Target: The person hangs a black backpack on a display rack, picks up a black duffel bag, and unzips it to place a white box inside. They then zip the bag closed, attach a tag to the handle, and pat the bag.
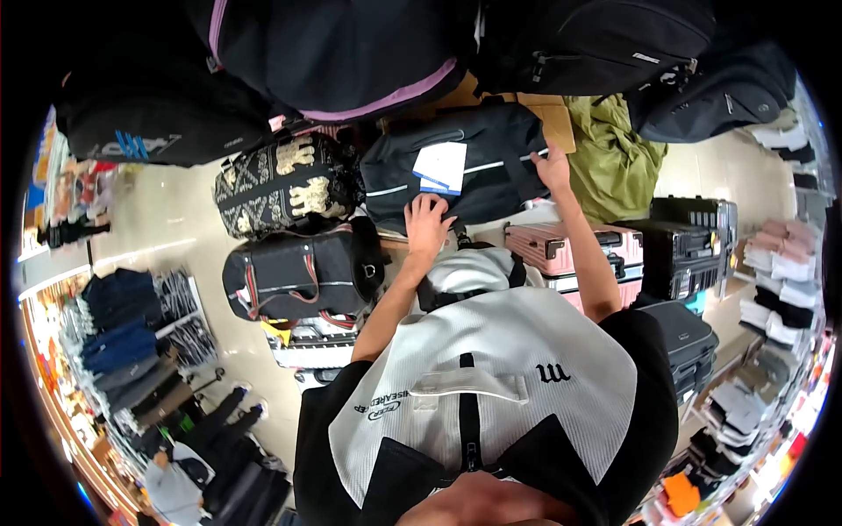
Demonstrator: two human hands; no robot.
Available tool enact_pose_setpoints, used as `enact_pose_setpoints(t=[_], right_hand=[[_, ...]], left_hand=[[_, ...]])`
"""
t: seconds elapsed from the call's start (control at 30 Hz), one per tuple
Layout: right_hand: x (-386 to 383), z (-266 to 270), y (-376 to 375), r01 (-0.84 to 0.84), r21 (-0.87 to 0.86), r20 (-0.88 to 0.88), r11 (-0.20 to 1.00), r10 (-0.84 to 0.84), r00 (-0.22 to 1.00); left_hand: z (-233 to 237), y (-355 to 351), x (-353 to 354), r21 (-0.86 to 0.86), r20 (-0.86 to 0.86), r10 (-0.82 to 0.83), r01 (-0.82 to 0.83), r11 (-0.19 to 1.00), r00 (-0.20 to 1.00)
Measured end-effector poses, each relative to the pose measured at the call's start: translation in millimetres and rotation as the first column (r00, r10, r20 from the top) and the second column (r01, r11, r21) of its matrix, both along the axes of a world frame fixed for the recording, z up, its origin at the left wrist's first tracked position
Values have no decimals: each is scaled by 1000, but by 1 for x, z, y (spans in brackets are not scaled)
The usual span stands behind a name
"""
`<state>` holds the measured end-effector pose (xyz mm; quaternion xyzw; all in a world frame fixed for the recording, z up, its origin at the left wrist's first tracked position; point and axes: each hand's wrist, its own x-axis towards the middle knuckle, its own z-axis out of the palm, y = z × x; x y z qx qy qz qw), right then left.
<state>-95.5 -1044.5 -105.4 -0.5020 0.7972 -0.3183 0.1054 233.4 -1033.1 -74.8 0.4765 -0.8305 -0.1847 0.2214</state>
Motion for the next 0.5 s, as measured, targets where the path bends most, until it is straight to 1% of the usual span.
enact_pose_setpoints(t=[0.03, 0.07, 0.1, 0.13, 0.23, 0.27, 0.3, 0.33, 0.37, 0.4, 0.43, 0.47, 0.5], right_hand=[[-6, 3, -9, -26, 31, 96, 999, 23, 995], [-7, 2, -16, 3, 9, 49, 1000, -4, 999], [-13, -6, -26, 21, 53, 11, 998, -21, 1000], [-16, -13, -31, 40, 97, -27, 995, -37, 999], [13, 8, -41, 250, 180, -250, 951, -202, 947], [32, 17, -42, 220, -12, -345, 975, -211, 915], [54, 42, -41, 44, -128, -359, 991, -88, 929], [76, 64, -39, -134, -237, -383, 962, 34, 923], [99, 66, -39, -300, -163, -316, 940, 238, 918], [124, 66, -38, -462, -102, -232, 881, 431, 872], [155, 66, -33, -583, -67, -45, 810, 581, 813], [185, 65, -28, -693, -57, 148, 719, 693, 706], [209, 61, -27, -796, -37, 7, 604, 797, 605]], left_hand=[[-2, 1, -6, 3, -10, 24, -24, 1000, 1000], [-4, 1, -13, 4, -23, 48, -48, 999, 999], [-7, 1, -18, -10, -29, 50, -50, 999, 998], [-10, 2, -22, 24, -40, 40, -39, 999, 998], [-14, 9, -31, 107, 35, 64, -67, 992, 997], [-15, 10, -32, 93, 20, 76, -78, 993, 997], [-17, 13, -31, 82, 8, 87, -87, 993, 996], [-19, 17, -30, 73, -4, 98, -97, 993, 995], [-21, 19, -28, 93, -18, 89, -87, 992, 996], [-28, 21, -28, 95, -20, 111, -109, 990, 994], [-38, 24, -29, 97, -20, 133, -130, 987, 991], [-44, 26, -28, 98, -20, 154, -151, 984, 988], [-44, 26, -22, 221, -20, 103, -96, 971, 995]])
